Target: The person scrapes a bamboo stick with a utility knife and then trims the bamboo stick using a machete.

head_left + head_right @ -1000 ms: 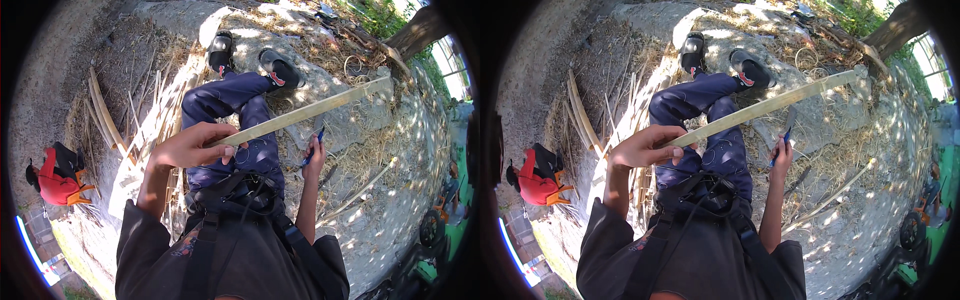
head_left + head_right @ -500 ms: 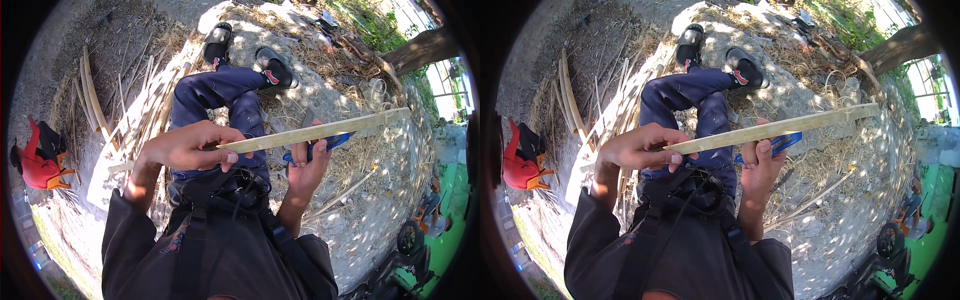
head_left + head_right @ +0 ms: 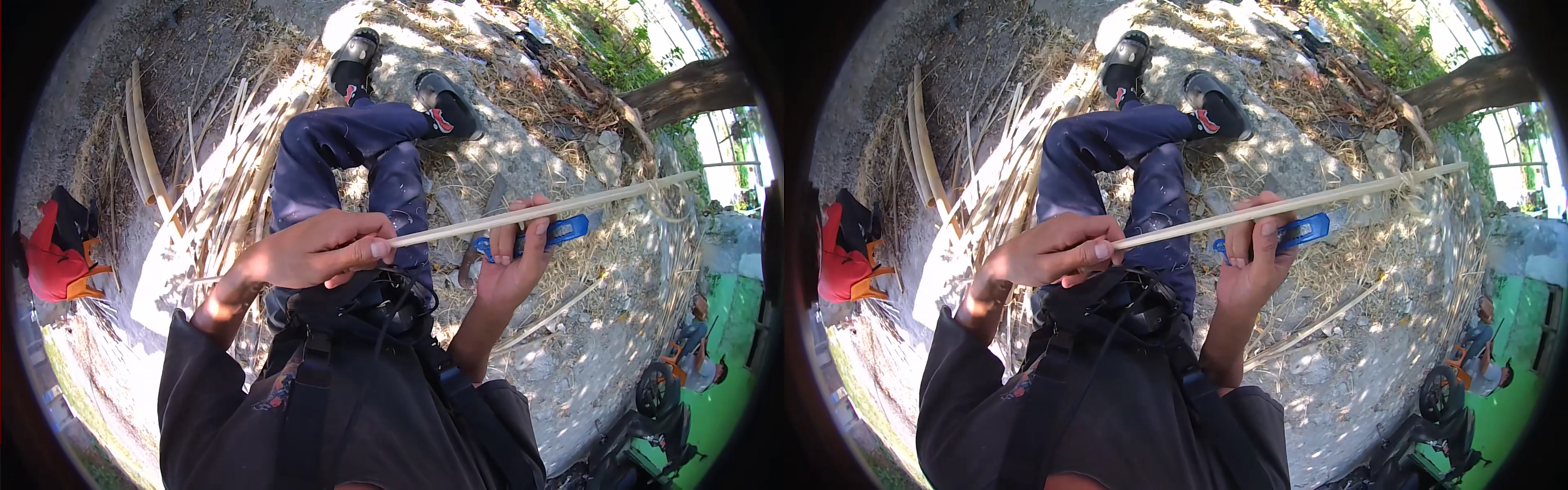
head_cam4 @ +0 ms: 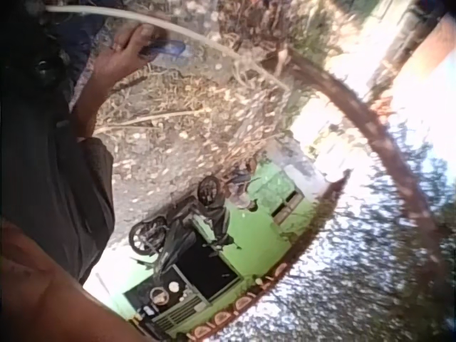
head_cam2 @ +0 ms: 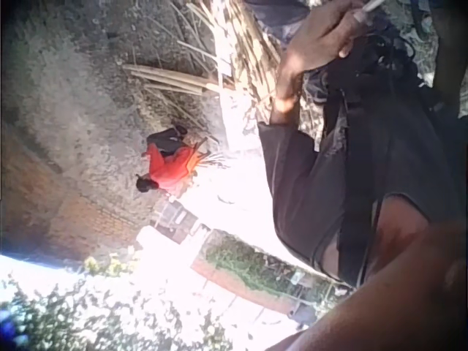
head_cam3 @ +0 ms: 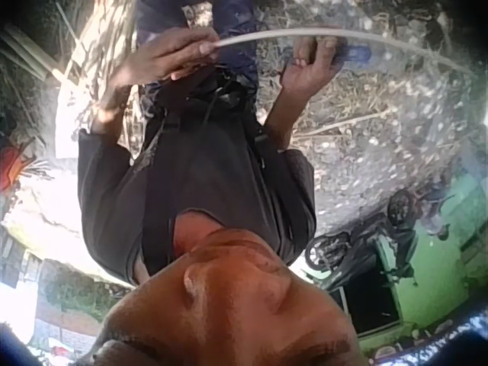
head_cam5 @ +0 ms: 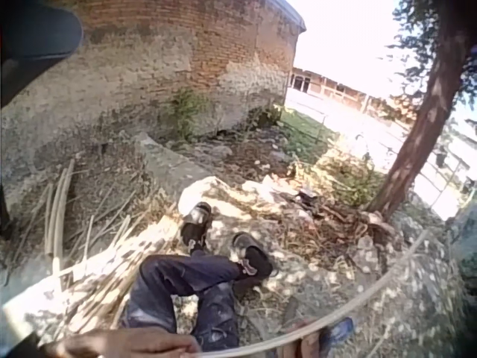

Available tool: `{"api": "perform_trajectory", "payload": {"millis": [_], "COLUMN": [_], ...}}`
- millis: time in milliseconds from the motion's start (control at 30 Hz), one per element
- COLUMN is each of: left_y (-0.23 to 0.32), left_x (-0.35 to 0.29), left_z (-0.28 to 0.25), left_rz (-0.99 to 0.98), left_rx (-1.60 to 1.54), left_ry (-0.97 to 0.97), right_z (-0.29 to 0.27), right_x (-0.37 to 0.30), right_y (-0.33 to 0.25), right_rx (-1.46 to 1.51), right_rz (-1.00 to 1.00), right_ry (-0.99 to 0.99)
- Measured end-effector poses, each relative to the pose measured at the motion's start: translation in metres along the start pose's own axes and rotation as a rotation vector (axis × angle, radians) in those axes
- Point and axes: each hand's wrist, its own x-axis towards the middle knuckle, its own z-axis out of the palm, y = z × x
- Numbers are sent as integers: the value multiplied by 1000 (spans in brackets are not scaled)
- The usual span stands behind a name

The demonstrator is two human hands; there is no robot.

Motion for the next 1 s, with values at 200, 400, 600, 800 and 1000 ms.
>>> {"api": "perform_trajectory", "payload": {"millis": [200, 400, 600, 800, 1000], "left_y": [-6, 1, -1, -17, -18], "left_x": [1, -2, -2, 2, -1], "left_z": [30, 44, 54, 65, 73], "left_rz": [220, 171, 183, 264, 222], "left_rx": [407, 357, 300, 167, 62], "left_ry": [437, 444, 402, 460, 471], "right_z": [-31, -25, -20, -10, -4], "right_x": [-22, -36, -34, -32, -33], "right_y": [9, -3, -2, -10, -15], "right_rx": [-381, -1004, -1021, -1091, -1111], "right_rz": [-193, -445, -590, -532, -508], "right_ry": [-13, -420, -425, -480, -486]}}
